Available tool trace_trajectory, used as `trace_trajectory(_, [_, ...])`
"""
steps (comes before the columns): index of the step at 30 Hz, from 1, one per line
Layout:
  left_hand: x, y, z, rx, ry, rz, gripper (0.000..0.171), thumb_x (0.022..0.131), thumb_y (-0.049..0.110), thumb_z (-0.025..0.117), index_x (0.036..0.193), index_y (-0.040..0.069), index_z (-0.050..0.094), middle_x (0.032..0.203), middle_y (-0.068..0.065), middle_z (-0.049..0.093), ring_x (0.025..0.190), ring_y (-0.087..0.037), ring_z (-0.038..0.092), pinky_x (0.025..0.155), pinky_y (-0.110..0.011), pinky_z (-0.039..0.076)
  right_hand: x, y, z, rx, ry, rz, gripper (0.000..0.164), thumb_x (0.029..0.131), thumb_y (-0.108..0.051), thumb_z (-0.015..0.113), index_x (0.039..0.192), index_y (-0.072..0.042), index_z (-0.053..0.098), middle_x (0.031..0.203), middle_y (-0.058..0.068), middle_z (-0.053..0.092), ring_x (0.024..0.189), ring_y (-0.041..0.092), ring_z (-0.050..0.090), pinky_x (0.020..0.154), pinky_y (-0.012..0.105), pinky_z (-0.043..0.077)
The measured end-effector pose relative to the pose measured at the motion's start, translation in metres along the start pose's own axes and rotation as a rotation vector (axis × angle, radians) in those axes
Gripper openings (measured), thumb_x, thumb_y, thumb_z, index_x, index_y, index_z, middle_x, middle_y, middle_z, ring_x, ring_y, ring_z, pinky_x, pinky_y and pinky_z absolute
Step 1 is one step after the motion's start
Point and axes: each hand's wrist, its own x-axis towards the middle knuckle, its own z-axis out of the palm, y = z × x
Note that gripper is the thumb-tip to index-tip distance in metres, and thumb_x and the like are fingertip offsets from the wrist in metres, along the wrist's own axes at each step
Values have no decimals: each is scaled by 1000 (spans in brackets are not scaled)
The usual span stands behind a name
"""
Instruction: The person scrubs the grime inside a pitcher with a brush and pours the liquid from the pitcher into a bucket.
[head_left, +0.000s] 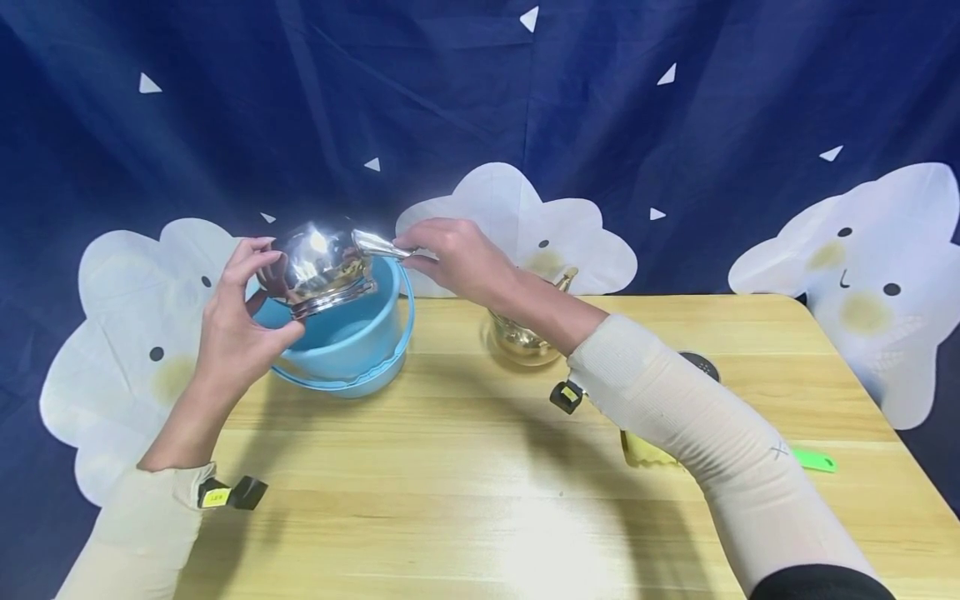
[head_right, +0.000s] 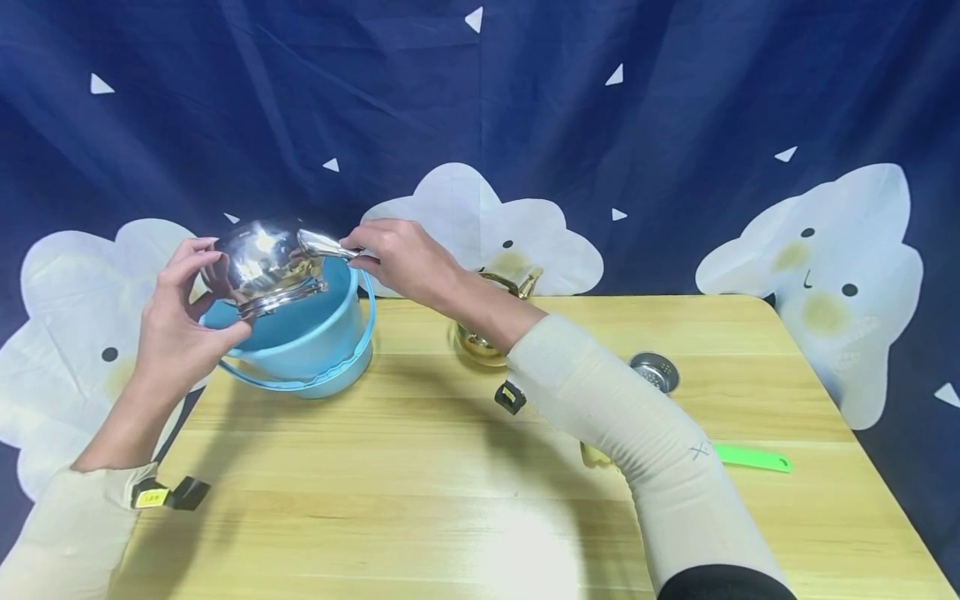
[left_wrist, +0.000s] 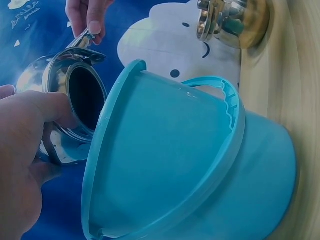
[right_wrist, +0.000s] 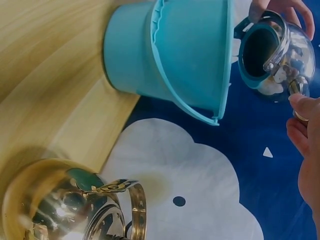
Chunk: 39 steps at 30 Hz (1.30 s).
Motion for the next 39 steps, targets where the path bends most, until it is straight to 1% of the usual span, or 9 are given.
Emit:
trace_trajectory(3, [0, 0, 0, -4, 2, 2, 95, 63, -25, 74, 145, 12, 45, 157, -4, 47, 133, -9, 49, 104, -9, 43, 0, -1, -1, -2, 4, -3, 19, 91, -6, 77, 109, -1, 78, 108, 12, 80, 104, 23, 76, 96, 23, 59])
trace_trajectory(8, [0, 0, -1, 2, 0, -6, 96, 63, -24, 75, 146, 13, 45, 157, -4, 47, 132, -10, 50, 104, -9, 43, 0, 1, 1, -4, 7, -7, 18, 91, -6, 77, 108, -1, 78, 107, 12, 80, 103, 23, 76, 96, 23, 59])
trace_trajectory(14, [0, -1, -1, 6, -8, -13, 95, 64, -23, 75, 146, 14, 45, 158, -4, 46, 134, -20, 51, 104, -8, 42, 0, 2, 3, -5, 4, 4, 19, 91, -6, 77, 109, -2, 78, 107, 11, 80, 103, 22, 76, 95, 22, 59])
trace_trajectory(21, [-1, -1, -1, -5, -8, -25, 94, 65, -23, 74, 147, 14, 45, 159, -2, 45, 138, -22, 50, 104, -9, 43, 1, 2, 3, -2, 1, 4, 19, 91, -7, 77, 109, -1, 78, 108, 12, 80, 103, 23, 76, 96, 22, 59])
trace_trajectory(23, [-1, -1, -1, -10, -14, -28, 94, 65, -23, 74, 148, 14, 45, 160, -3, 44, 138, -26, 50, 105, -9, 43, 1, 2, 2, 1, -2, 6, 19, 91, -7, 77, 109, -1, 78, 108, 12, 80, 103, 23, 76, 96, 23, 59])
trace_trajectory(27, [-2, 0, -1, -14, -28, -36, 95, 67, -24, 73, 149, 13, 45, 162, -4, 43, 139, -27, 49, 106, -10, 43, 0, 2, 2, 7, -8, 8, 18, 91, -6, 77, 109, -2, 78, 108, 12, 80, 103, 22, 76, 95, 22, 59])
trace_trajectory(31, [-2, 1, 0, -23, -42, -61, 95, 68, -24, 72, 150, 14, 45, 163, -5, 41, 144, -28, 47, 106, -9, 42, -1, 2, 2, 9, -8, 14, 18, 91, -6, 77, 109, -1, 78, 107, 12, 80, 103, 23, 76, 95, 23, 59])
trace_trajectory(33, [-2, 2, 0, -38, -49, -85, 94, 68, -24, 72, 150, 15, 45, 164, -4, 41, 147, -29, 45, 106, -10, 43, -2, 3, 2, 7, -4, 19, 18, 91, -6, 77, 108, -1, 78, 107, 12, 80, 103, 23, 76, 96, 23, 58])
trace_trajectory(39, [-1, 2, 0, -111, -81, -174, 97, 69, -24, 70, 152, 17, 43, 165, 0, 39, 153, -31, 40, 111, -19, 45, -2, 2, 0, 10, -7, 35, 19, 92, -8, 76, 109, 0, 77, 110, 13, 79, 105, 24, 76, 97, 24, 58])
